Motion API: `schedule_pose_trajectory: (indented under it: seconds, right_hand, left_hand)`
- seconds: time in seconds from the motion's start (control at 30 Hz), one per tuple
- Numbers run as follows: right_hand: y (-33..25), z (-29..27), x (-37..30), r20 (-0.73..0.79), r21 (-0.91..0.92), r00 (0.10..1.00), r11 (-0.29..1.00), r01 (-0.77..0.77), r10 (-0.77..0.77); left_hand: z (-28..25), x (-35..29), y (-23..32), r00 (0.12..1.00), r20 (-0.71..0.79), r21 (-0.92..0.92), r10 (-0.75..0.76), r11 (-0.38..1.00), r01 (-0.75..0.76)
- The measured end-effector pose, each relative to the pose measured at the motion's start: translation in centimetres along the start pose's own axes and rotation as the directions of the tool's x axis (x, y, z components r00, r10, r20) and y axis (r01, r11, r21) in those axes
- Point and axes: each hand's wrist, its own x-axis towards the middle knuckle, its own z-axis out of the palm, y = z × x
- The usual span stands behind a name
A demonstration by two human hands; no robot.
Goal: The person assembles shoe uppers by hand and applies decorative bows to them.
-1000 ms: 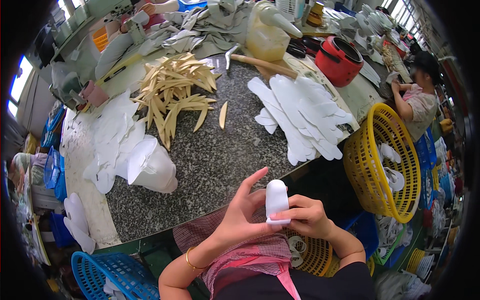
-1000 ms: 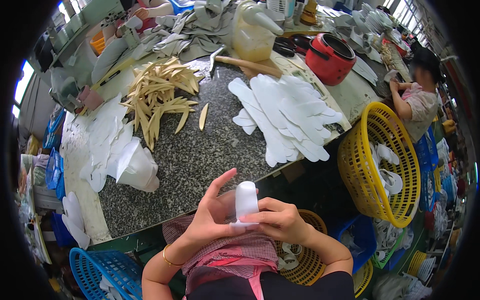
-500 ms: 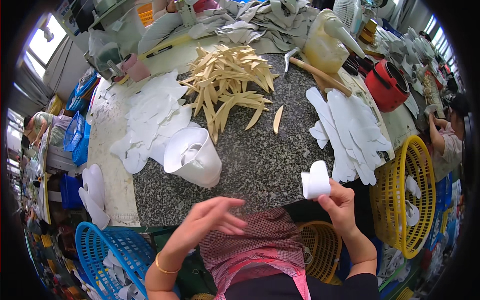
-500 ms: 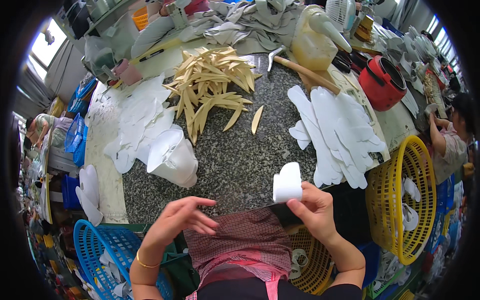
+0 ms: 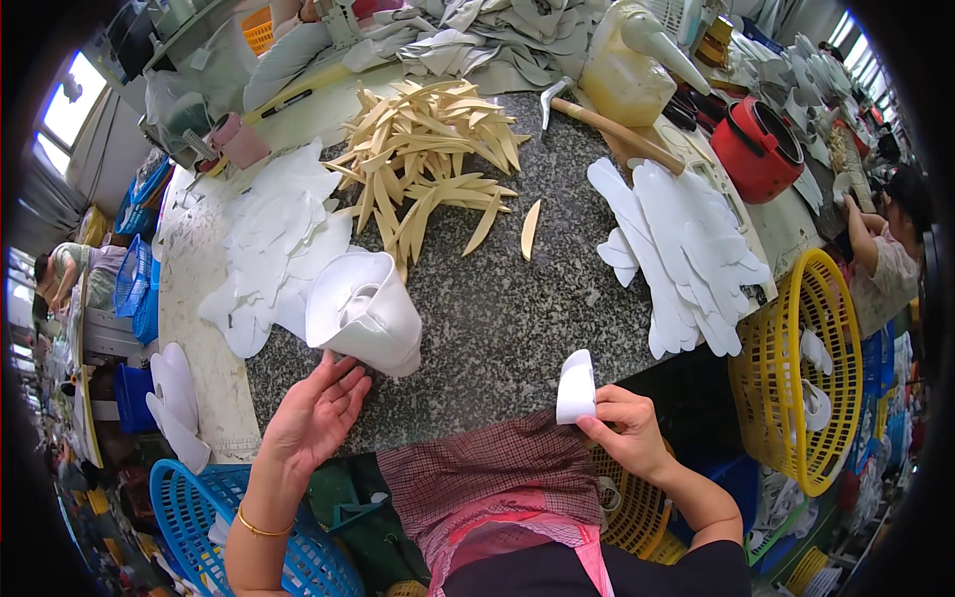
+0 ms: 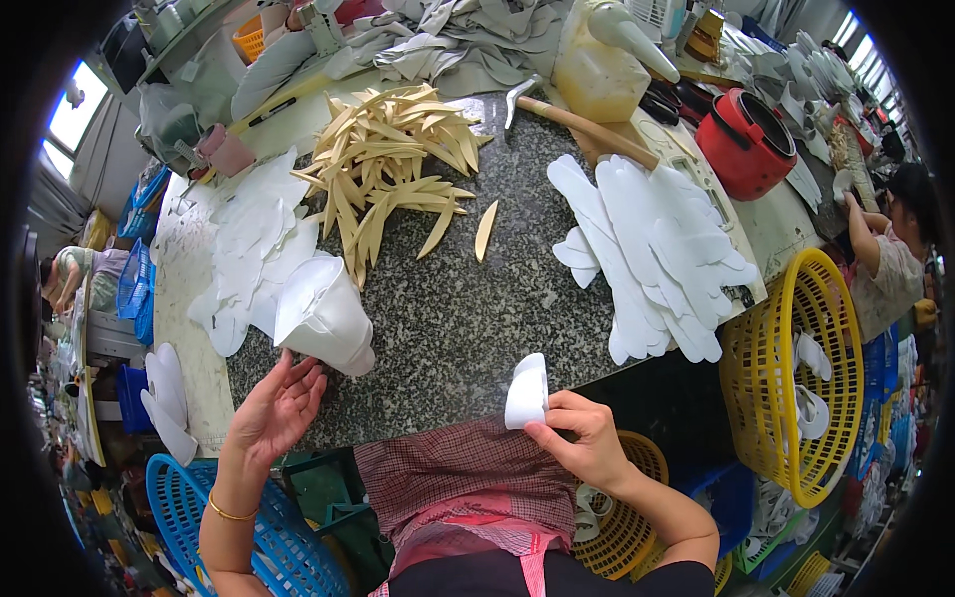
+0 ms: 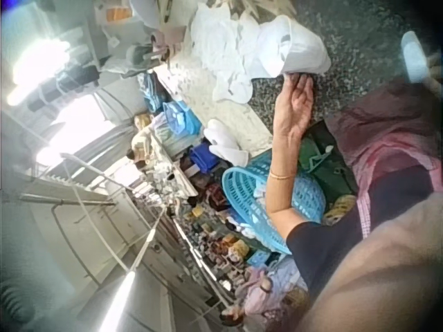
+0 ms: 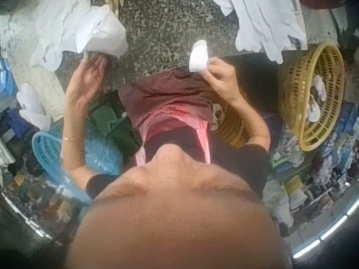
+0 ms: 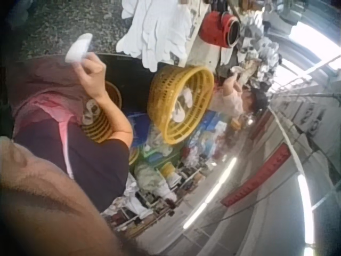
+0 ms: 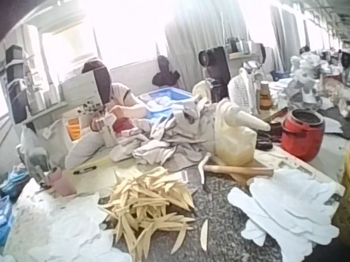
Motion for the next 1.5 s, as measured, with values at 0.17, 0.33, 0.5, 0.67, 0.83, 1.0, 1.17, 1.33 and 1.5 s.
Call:
schedule_pose_trajectory:
  seconds: [0.17, 0.33, 0.5, 0.67, 0.83, 1.0, 1.17, 1.33, 1.5]
  right_hand:
    - [1.1, 0.0, -0.9, 0.158, 0.435, 0.959, 0.855, -0.283, 0.237]
    - [2.5, 0.1, -1.5, 0.181, 0.696, 0.957, 0.658, -0.287, 0.226]
    - [1.0, -1.1, -0.8, 0.123, 0.695, 0.973, 0.682, -0.227, 0.197]
    - [-1.0, -2.9, 0.6, -0.276, 0.031, 0.939, 0.975, 0.222, -0.205]
    - [-0.9, -1.7, 2.3, -0.165, -0.606, 0.757, 0.670, 0.428, -0.632]
    - [-1.4, 2.2, 6.4, 0.129, -0.558, 0.560, 0.407, 0.723, -0.818]
    - [-3.3, 5.7, 9.5, 0.329, -0.490, 0.473, 0.280, 0.825, -0.818]
    - [-3.6, 7.2, 10.9, 0.508, -0.445, 0.483, 0.263, 0.856, -0.713]
    - [-3.8, 7.0, 10.6, 0.562, -0.425, 0.533, 0.332, 0.842, -0.632]
  left_hand:
    - [1.5, -0.1, 0.0, 0.993, 0.019, 0.010, -0.117, 0.993, 0.117]
    - [1.9, 1.2, -0.7, 0.997, 0.032, 0.070, -0.065, 0.996, 0.062]
    - [5.0, 1.4, -0.8, 0.959, 0.047, 0.120, 0.279, 0.952, -0.282]
    - [4.1, 1.6, -0.1, 0.683, 0.476, 0.551, 0.554, 0.417, -0.722]
    - [1.5, 1.9, 0.9, 0.665, 0.730, 0.680, 0.156, -0.071, -0.730]
    - [0.8, 1.6, 0.1, 0.682, 0.724, 0.680, 0.103, 0.055, -0.731]
    - [0.3, 2.3, -0.7, 0.630, 0.766, 0.642, 0.128, -0.103, -0.760]
    - [-0.8, 3.1, -1.0, 0.538, 0.829, 0.558, 0.153, -0.162, -0.814]
    - [-0.2, 3.0, -1.0, 0.460, 0.851, 0.508, 0.254, -0.176, -0.843]
